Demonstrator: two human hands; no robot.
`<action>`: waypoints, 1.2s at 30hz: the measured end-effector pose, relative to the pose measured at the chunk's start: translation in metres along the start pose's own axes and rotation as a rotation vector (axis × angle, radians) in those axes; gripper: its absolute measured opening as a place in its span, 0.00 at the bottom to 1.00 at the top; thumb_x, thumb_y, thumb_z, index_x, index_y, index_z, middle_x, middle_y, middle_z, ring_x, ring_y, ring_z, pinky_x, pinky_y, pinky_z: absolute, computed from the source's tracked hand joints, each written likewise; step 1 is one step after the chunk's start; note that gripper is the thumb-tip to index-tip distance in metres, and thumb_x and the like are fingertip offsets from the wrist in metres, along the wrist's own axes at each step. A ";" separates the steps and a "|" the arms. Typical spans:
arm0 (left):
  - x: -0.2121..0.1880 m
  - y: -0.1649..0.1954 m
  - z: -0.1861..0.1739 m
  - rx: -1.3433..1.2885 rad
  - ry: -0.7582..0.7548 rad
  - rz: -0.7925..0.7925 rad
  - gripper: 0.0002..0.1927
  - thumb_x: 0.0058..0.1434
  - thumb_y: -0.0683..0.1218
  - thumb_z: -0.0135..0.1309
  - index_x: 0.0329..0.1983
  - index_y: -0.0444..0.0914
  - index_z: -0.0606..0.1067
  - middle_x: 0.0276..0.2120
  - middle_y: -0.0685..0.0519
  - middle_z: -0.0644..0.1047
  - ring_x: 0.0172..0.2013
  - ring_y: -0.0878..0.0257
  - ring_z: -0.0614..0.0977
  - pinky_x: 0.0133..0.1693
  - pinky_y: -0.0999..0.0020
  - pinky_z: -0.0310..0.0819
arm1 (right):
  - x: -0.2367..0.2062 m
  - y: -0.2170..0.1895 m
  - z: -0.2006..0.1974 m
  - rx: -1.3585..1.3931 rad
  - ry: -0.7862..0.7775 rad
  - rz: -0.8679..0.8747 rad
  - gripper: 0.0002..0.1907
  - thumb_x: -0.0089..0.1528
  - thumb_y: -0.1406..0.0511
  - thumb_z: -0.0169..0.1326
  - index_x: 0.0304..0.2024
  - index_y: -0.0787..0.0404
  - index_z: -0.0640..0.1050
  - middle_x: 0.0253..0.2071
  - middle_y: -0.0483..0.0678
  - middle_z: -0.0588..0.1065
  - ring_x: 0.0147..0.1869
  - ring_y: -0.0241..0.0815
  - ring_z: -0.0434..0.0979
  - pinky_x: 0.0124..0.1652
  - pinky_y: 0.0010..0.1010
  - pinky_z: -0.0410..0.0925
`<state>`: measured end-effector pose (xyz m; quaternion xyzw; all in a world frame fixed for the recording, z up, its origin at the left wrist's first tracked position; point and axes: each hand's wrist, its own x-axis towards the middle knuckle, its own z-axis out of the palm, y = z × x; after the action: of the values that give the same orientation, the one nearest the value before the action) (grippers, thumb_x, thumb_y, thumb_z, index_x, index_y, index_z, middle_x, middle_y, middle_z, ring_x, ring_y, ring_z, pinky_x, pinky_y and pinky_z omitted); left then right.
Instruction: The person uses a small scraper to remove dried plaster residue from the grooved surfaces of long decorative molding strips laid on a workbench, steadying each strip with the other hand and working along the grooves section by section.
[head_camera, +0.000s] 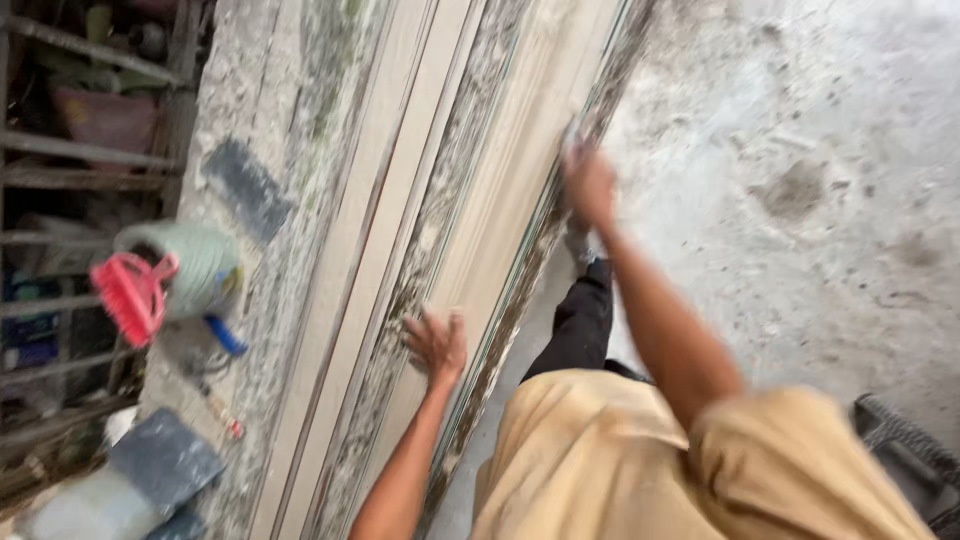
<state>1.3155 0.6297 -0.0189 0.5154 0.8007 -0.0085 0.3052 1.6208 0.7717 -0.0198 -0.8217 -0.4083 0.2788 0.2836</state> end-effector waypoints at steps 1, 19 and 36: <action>0.003 0.017 0.000 -0.072 0.132 0.024 0.53 0.63 0.78 0.31 0.81 0.44 0.41 0.77 0.38 0.29 0.77 0.38 0.31 0.69 0.28 0.26 | -0.041 -0.006 0.011 0.183 0.092 -0.075 0.29 0.70 0.55 0.47 0.70 0.59 0.66 0.49 0.68 0.76 0.49 0.67 0.78 0.50 0.56 0.71; 0.098 0.281 0.025 0.243 -0.023 0.197 0.57 0.61 0.81 0.33 0.80 0.42 0.38 0.77 0.34 0.34 0.73 0.27 0.35 0.60 0.16 0.26 | 0.043 -0.033 -0.045 0.205 -0.125 -0.047 0.31 0.75 0.55 0.50 0.74 0.64 0.64 0.55 0.69 0.76 0.52 0.62 0.79 0.47 0.55 0.71; 0.127 0.334 0.021 0.034 0.019 0.222 0.59 0.58 0.82 0.37 0.80 0.42 0.40 0.78 0.34 0.33 0.75 0.33 0.29 0.64 0.21 0.17 | 0.157 -0.036 -0.068 0.148 -0.087 0.110 0.28 0.67 0.53 0.51 0.59 0.68 0.74 0.48 0.66 0.77 0.53 0.56 0.80 0.54 0.49 0.71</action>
<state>1.5671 0.8832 0.0012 0.6061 0.7414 0.0165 0.2877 1.7294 0.9042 0.0161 -0.8068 -0.3528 0.3587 0.3096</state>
